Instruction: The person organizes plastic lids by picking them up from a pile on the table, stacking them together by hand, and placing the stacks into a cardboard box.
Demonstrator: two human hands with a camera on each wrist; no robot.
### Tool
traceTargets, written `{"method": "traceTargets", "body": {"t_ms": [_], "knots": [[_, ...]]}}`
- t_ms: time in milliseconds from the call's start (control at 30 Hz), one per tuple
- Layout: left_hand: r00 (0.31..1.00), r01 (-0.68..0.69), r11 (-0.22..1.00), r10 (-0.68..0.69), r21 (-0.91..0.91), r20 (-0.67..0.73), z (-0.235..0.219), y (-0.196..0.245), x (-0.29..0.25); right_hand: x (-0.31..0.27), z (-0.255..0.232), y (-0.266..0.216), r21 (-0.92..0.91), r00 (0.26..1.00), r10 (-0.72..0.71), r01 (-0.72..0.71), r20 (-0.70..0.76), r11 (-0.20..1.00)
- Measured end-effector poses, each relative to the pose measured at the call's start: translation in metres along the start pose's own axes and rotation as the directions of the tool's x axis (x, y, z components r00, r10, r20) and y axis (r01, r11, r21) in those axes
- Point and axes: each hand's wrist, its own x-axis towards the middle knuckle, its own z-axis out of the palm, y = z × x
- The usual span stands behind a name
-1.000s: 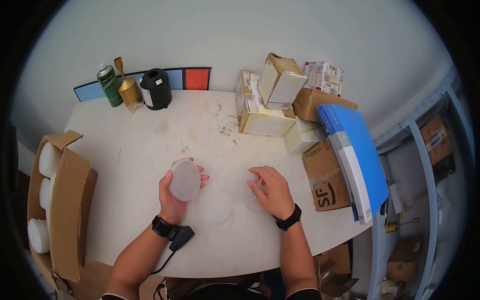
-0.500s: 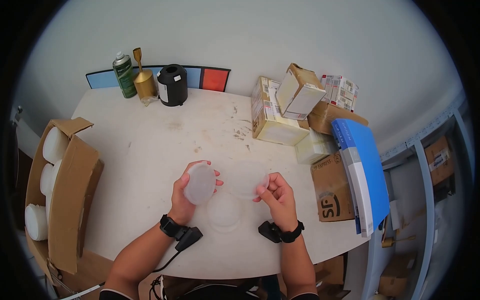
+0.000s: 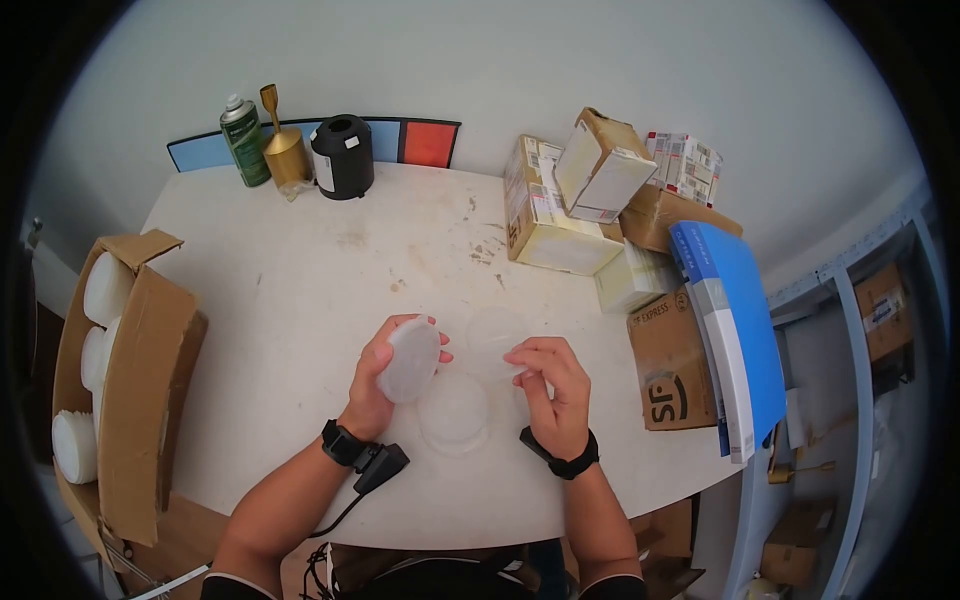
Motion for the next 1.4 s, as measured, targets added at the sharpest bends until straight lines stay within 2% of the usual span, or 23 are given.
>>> {"method": "traceTargets", "body": {"t_ms": [33, 133, 300, 367, 467, 567, 667, 800, 900, 967, 1167, 1400], "knots": [[1.0, -0.002, 1.0, 0.002, 0.018, 0.01, -0.001, -0.002, 0.0, 0.002, 0.003, -0.004, -0.163, 0.989, -0.143, 0.145, 0.024, 0.976], [0.995, -0.074, 0.993, 0.068, 0.088, 0.067, 0.004, -0.003, -0.003, 0.002, 0.011, -0.01, -0.286, 0.896, -0.356, 0.426, 0.266, 0.858], [0.986, -0.162, 0.952, 0.145, 0.258, 0.084, 0.004, -0.01, -0.006, -0.005, 0.02, -0.02, -0.267, 0.829, -0.445, 0.538, 0.339, 0.8], [0.983, -0.16, 0.953, 0.132, 0.257, 0.124, 0.006, -0.009, -0.008, -0.007, 0.023, -0.023, -0.244, 0.822, -0.46, 0.548, 0.336, 0.8], [0.986, -0.089, 0.934, 0.035, 0.345, 0.16, 0.008, -0.002, -0.011, -0.008, 0.028, -0.021, -0.227, 0.811, -0.484, 0.566, 0.329, 0.793], [0.981, -0.132, 0.911, 0.063, 0.391, 0.185, 0.007, -0.008, -0.01, -0.013, 0.032, -0.022, -0.221, 0.808, -0.481, 0.566, 0.34, 0.794], [0.986, -0.095, 0.948, 0.048, 0.304, 0.159, 0.008, -0.009, -0.01, -0.013, 0.034, -0.022, -0.203, 0.809, -0.478, 0.561, 0.343, 0.803], [0.983, -0.102, 0.953, 0.052, 0.285, 0.178, 0.003, -0.011, -0.008, -0.016, 0.036, -0.021, -0.142, 0.83, -0.456, 0.518, 0.32, 0.843], [0.984, -0.069, 0.968, 0.025, 0.243, 0.179, 0.003, -0.012, -0.011, -0.018, 0.035, -0.026, -0.196, 0.841, -0.457, 0.52, 0.291, 0.832], [0.983, -0.059, 0.976, 0.02, 0.21, 0.184, 0.004, -0.012, -0.01, -0.022, 0.036, -0.019, -0.166, 0.838, -0.452, 0.514, 0.306, 0.841], [0.974, -0.106, 0.975, 0.063, 0.194, 0.218, 0.004, -0.009, -0.012, -0.02, 0.034, -0.022, -0.169, 0.828, -0.438, 0.515, 0.35, 0.84], [0.981, -0.132, 0.975, 0.103, 0.18, 0.163, 0.009, -0.005, -0.012, -0.019, 0.035, -0.018, -0.143, 0.841, -0.443, 0.502, 0.31, 0.853]]}}
